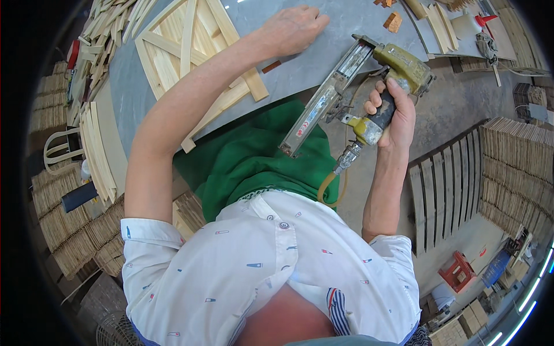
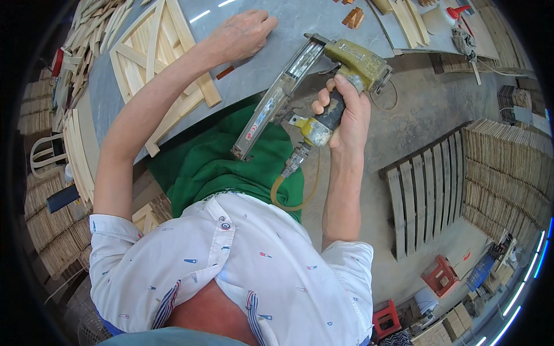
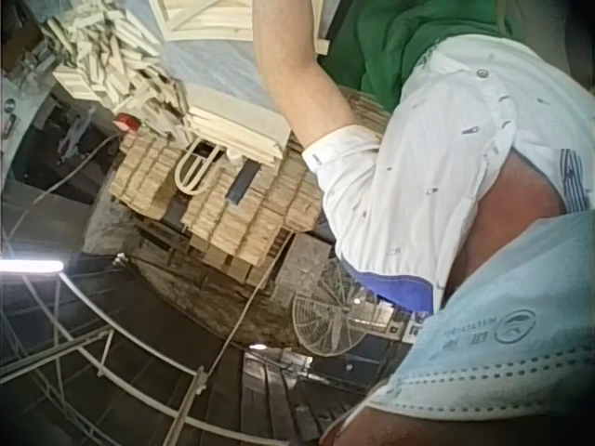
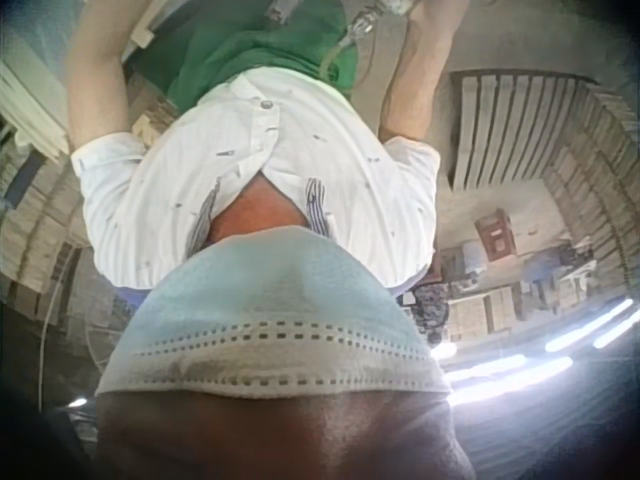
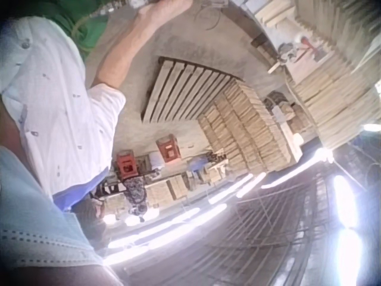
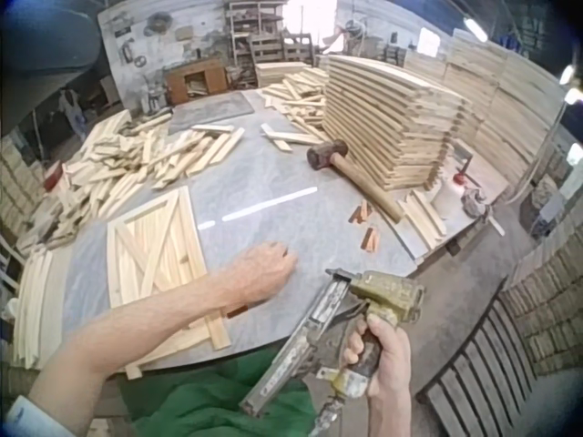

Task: Assembling small wooden frames using a pneumatic nail gun and wood glue at a workbench.

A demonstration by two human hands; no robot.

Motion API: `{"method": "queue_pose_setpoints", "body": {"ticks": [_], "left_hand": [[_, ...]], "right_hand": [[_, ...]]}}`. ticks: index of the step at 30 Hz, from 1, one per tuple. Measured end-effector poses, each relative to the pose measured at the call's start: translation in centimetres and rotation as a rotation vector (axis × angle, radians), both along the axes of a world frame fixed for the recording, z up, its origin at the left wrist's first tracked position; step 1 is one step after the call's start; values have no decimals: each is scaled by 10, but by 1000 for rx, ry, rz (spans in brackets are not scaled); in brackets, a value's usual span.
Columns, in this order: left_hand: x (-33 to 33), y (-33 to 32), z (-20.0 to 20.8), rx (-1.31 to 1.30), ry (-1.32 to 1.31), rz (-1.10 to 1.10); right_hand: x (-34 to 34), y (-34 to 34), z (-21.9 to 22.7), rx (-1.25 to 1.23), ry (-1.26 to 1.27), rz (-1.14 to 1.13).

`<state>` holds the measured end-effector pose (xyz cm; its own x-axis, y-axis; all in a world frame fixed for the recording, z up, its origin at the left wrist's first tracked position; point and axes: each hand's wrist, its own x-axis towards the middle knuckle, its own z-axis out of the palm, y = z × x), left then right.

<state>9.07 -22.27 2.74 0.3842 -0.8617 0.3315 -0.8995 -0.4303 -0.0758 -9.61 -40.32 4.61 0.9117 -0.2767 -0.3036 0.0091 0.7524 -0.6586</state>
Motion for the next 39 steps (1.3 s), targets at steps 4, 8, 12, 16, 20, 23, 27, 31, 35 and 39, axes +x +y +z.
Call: {"method": "queue_pose_setpoints", "body": {"ticks": [4,8,12,16,20,23,27,31,35,39], "left_hand": [[18,-4,8,72,418,89],[28,1,8,-109,598,7],[28,4,6,-133,564,-72],[24,5,8,-108,576,37],[17,2,12,-56,496,60],[25,1,8,-12,467,79],[26,-4,13,48,516,162],[19,-5,17,49,564,209],[11,-3,22,8,614,263],[-16,-6,39,-65,751,277]], "right_hand": [[0,-1,-1,24,1,-20],[1,-1,-1,29,5,-20],[1,-1,0,34,5,-18],[1,-1,0,24,7,-16],[1,-1,-1,17,10,-19],[2,0,1,11,8,-13],[2,2,4,8,3,-12],[2,2,5,-6,-4,-4],[2,3,6,-19,-8,8],[1,4,7,-49,-9,-25]]}}
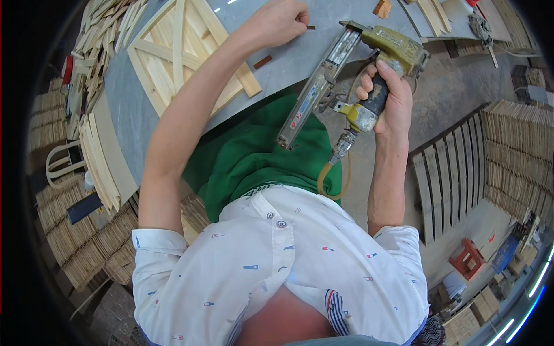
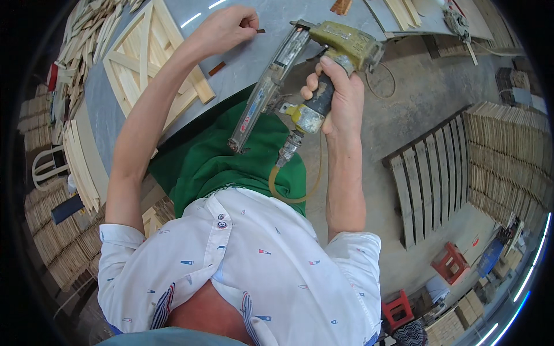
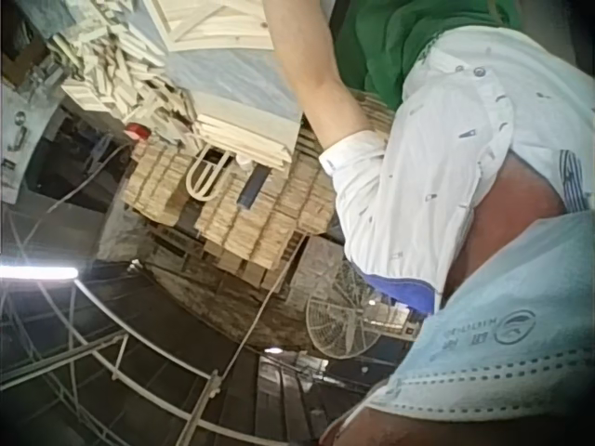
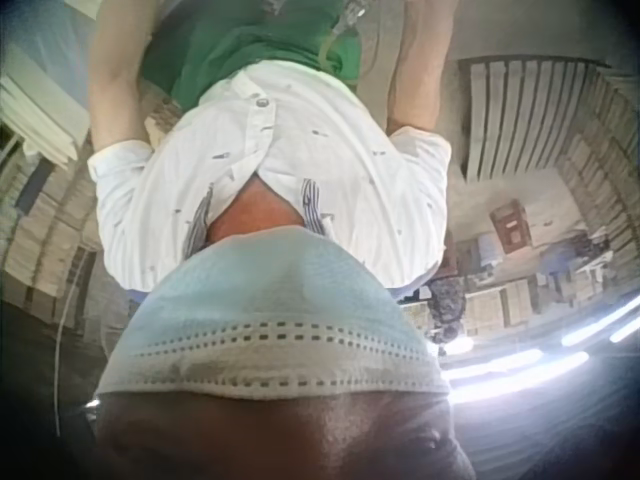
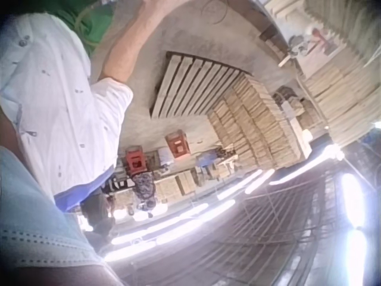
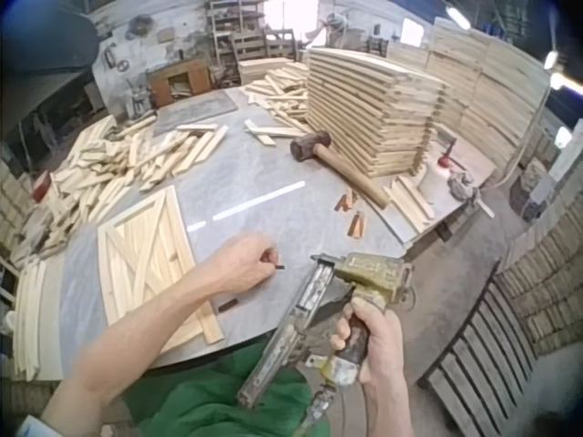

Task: Assembling small wooden frames using a pneumatic nail gun and wood glue at a workbench.

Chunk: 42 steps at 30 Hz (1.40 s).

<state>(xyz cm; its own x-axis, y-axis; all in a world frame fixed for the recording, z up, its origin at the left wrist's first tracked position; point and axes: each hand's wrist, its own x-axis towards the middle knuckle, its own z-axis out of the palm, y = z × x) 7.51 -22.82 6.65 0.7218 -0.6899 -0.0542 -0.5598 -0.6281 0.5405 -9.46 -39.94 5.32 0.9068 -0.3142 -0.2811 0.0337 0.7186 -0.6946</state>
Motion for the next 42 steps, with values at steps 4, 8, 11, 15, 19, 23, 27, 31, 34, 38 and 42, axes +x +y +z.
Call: {"method": "queue_pose_setpoints", "body": {"ticks": [4,8,11,15,19,23,27,31,34,38,42], "left_hand": [[-29,-9,5,-189,160,57],[-41,-19,-1,-278,208,156],[-43,-22,-7,-297,190,192],[-42,-25,-11,-304,153,207],[-43,-29,-9,-255,115,237],[-47,-34,-6,-197,18,234],[-52,-36,-6,-169,-42,208],[-52,-34,-12,-238,34,222],[-52,-31,-19,-271,92,251],[-54,-29,-30,-354,124,282],[-52,-23,-33,-423,179,266]], "right_hand": [[1,4,-1,-21,-13,13],[3,10,4,-51,11,-4],[3,12,5,-54,5,12],[2,13,8,-82,36,7],[1,15,8,-88,19,1],[2,16,8,-90,17,3],[1,16,7,-92,13,12],[1,16,6,-69,21,0],[0,14,5,-59,18,3],[-2,9,1,-32,5,10],[-2,6,-2,-10,-6,24]]}}
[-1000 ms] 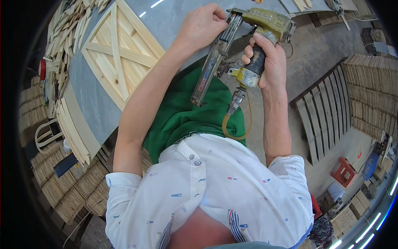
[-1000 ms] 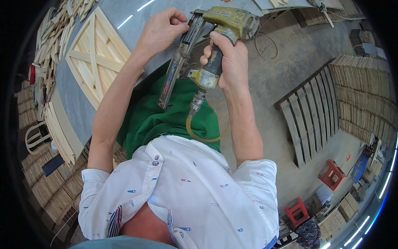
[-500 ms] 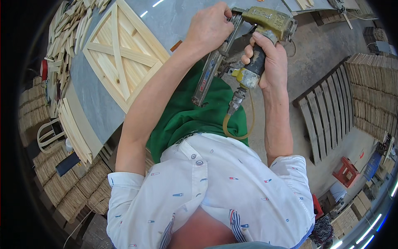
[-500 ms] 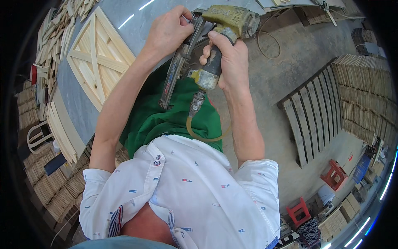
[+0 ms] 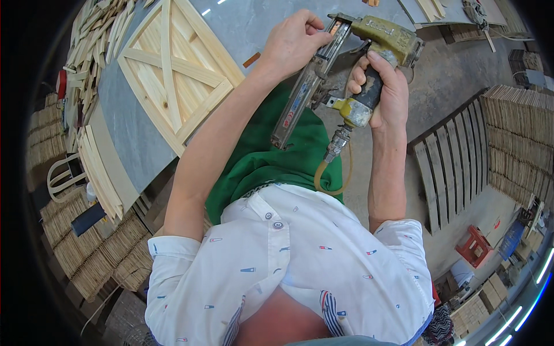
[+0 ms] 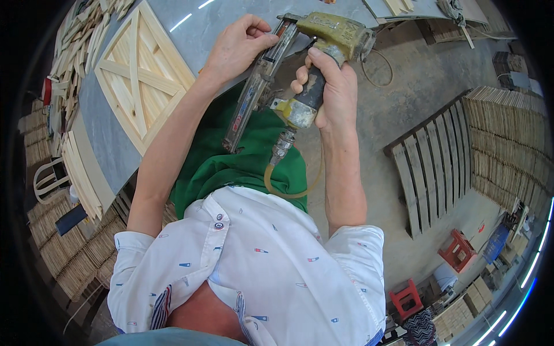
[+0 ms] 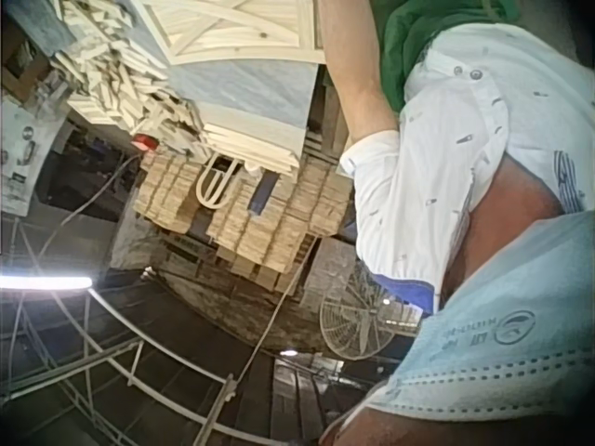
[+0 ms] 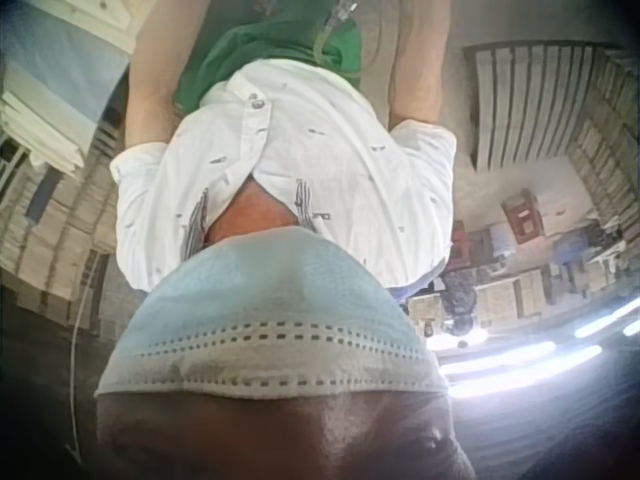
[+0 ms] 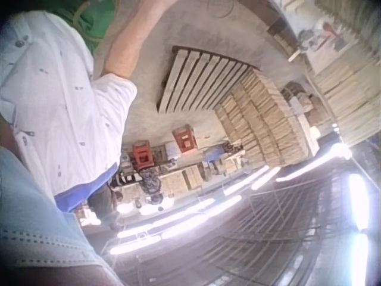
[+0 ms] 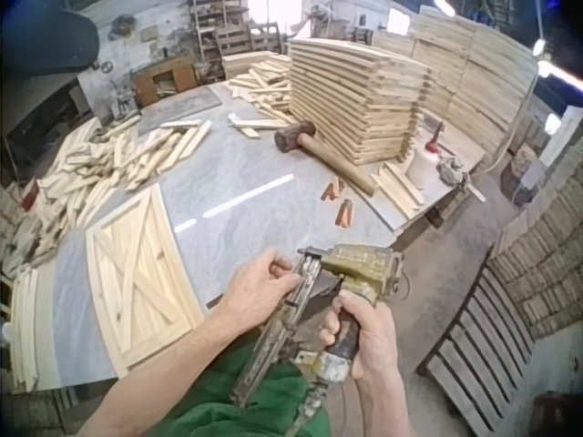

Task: Assembling small wooden frames using a pneumatic nail gun and wood glue at a workbench.

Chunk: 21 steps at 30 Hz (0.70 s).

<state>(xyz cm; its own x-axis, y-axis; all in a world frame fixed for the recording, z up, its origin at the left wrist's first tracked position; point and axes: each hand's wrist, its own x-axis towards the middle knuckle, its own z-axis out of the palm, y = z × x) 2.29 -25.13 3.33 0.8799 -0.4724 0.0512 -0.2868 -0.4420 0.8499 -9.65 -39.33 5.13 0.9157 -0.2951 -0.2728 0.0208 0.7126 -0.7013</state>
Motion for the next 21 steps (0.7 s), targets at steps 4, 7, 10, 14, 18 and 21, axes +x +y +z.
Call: {"method": "queue_pose_setpoints", "body": {"ticks": [4,7,10,14,18,21], "left_hand": [[-4,-2,2,49,18,12],[-6,-2,5,75,15,34],[2,13,8,16,-38,7],[23,61,30,161,-65,-65],[21,95,39,465,-243,-138],[7,93,41,593,-326,-163]], "right_hand": [[0,2,-1,12,-8,19],[-1,3,-1,15,-7,26],[1,2,0,22,-2,34],[-2,-4,2,59,14,-10],[-2,-4,-2,40,7,18],[-1,-3,-2,14,14,29]]}}
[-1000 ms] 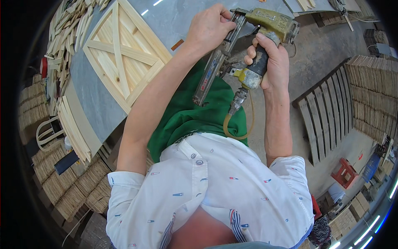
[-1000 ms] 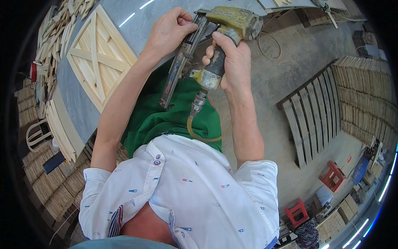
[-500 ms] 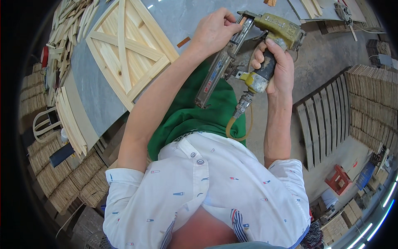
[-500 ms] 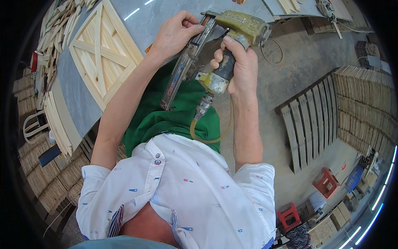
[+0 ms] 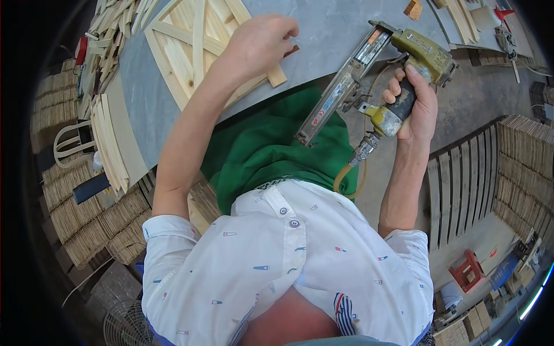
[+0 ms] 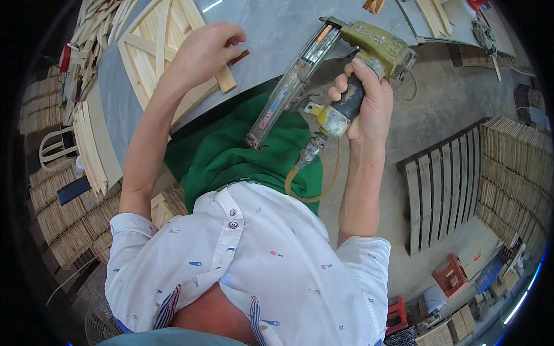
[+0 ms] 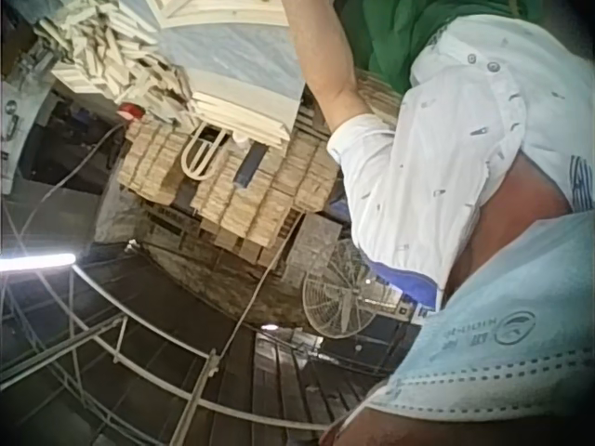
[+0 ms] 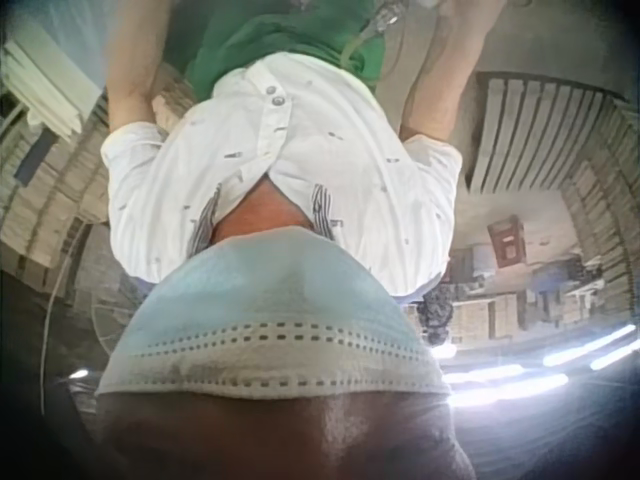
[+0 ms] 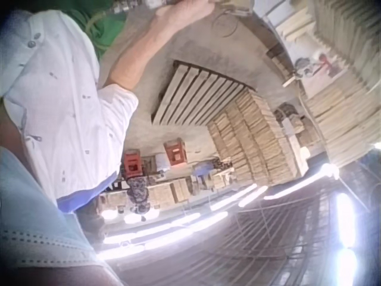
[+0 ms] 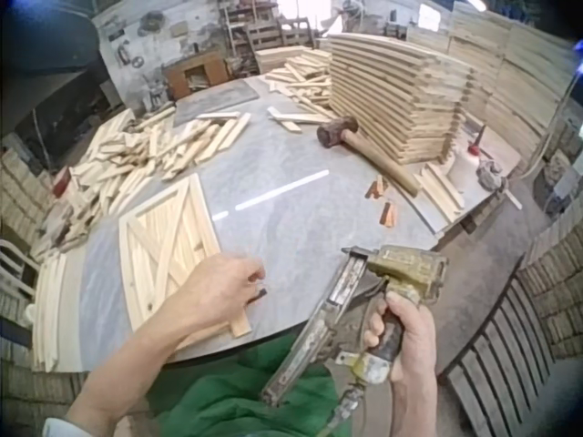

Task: Assembling small wooden frames using a pneumatic nail gun and wood glue at a workbench.

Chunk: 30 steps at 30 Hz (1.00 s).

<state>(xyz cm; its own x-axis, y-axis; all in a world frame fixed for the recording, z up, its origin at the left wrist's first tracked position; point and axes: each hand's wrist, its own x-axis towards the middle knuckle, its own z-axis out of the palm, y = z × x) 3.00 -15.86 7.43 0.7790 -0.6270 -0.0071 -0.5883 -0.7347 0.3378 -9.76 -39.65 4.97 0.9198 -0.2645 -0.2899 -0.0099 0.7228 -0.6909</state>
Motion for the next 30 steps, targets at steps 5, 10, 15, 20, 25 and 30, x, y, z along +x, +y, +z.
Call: {"method": "queue_pose_setpoints", "body": {"ticks": [5,10,15,20,25,30], "left_hand": [[-9,-2,-6,219,-98,21],[-9,-5,-12,191,-129,24],[1,-7,-13,19,51,65],[17,-8,18,-260,260,214],[18,5,4,-214,241,134],[11,-2,-10,-72,64,-32]], "right_hand": [[0,6,3,-15,-2,4],[1,5,2,-9,-10,3],[2,6,3,-19,-13,9],[1,5,4,6,-4,-29],[1,4,3,-8,-1,-36],[1,5,2,-28,6,-3]]}}
